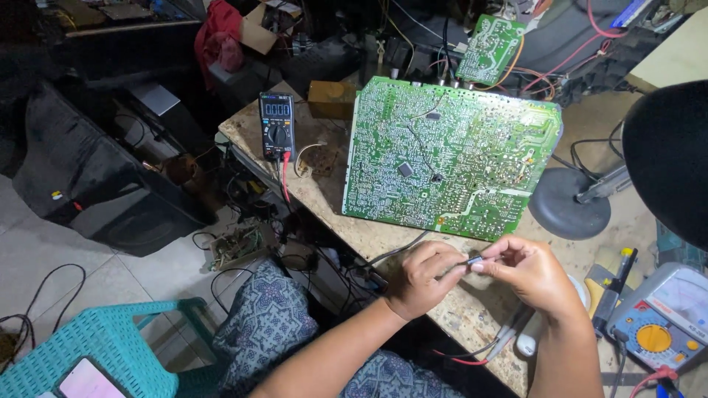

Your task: The person uses multimeter probes to test a small electronic component and then inspects a large green circuit board using a magnifying glass. The person holds the probes against the component and later moves the magnifying glass over the board's surface to view the details.

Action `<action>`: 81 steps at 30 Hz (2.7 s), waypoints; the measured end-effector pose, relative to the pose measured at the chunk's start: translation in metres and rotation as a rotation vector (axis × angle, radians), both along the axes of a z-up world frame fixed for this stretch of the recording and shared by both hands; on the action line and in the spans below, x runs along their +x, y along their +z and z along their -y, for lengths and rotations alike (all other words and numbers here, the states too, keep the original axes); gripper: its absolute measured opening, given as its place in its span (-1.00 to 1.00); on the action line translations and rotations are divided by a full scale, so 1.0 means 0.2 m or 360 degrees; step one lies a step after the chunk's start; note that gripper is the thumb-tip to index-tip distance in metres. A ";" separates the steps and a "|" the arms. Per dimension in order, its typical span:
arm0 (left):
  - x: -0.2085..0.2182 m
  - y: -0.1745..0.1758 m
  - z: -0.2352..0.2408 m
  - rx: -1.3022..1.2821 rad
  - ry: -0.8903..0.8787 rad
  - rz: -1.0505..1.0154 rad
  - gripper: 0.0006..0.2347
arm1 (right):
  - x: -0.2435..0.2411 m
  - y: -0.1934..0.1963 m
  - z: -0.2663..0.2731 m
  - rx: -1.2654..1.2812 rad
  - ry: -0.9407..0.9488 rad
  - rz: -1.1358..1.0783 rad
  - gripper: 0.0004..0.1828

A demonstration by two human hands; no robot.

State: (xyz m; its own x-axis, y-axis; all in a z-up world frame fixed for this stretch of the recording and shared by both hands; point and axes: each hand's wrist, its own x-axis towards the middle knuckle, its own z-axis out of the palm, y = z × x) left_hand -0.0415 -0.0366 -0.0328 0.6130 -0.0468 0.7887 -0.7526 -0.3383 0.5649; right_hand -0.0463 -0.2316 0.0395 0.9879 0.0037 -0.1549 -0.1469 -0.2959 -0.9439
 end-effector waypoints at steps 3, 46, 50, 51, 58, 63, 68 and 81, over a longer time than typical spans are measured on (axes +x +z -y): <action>-0.02 0.03 -0.01 -0.0036 -0.0108 -0.0012 -0.90 | 0.01 -0.01 0.00 -0.0040 0.0021 -0.0031 -0.67; -0.03 0.09 -0.06 0.0031 -0.0110 -0.0092 -0.92 | 0.02 -0.12 0.04 -0.0271 0.0491 0.0016 -0.83; -0.03 0.06 -0.05 0.0005 -0.0112 -0.0121 -0.89 | 0.04 -0.20 0.12 0.0118 0.0367 0.0055 -0.82; -0.03 0.07 -0.05 0.0004 -0.0115 -0.0120 -0.89 | 0.04 -0.19 0.12 0.0117 0.0365 0.0056 -0.82; -0.03 0.07 -0.06 0.0025 -0.0093 -0.0118 -0.87 | 0.04 -0.13 0.08 -0.0198 0.0185 0.0146 -0.78; -0.03 0.09 -0.08 0.0045 -0.0110 -0.0150 -0.92 | 0.04 -0.09 0.04 -0.0317 0.0127 0.0142 -0.79; -0.02 0.07 -0.08 0.0167 -0.0164 -0.0091 -0.94 | 0.03 0.00 -0.03 -0.0400 0.0069 -0.0010 -0.86; -0.01 0.08 -0.07 0.0291 -0.0298 -0.0029 -0.88 | 0.02 0.05 -0.06 -0.0698 0.0208 -0.0247 -0.89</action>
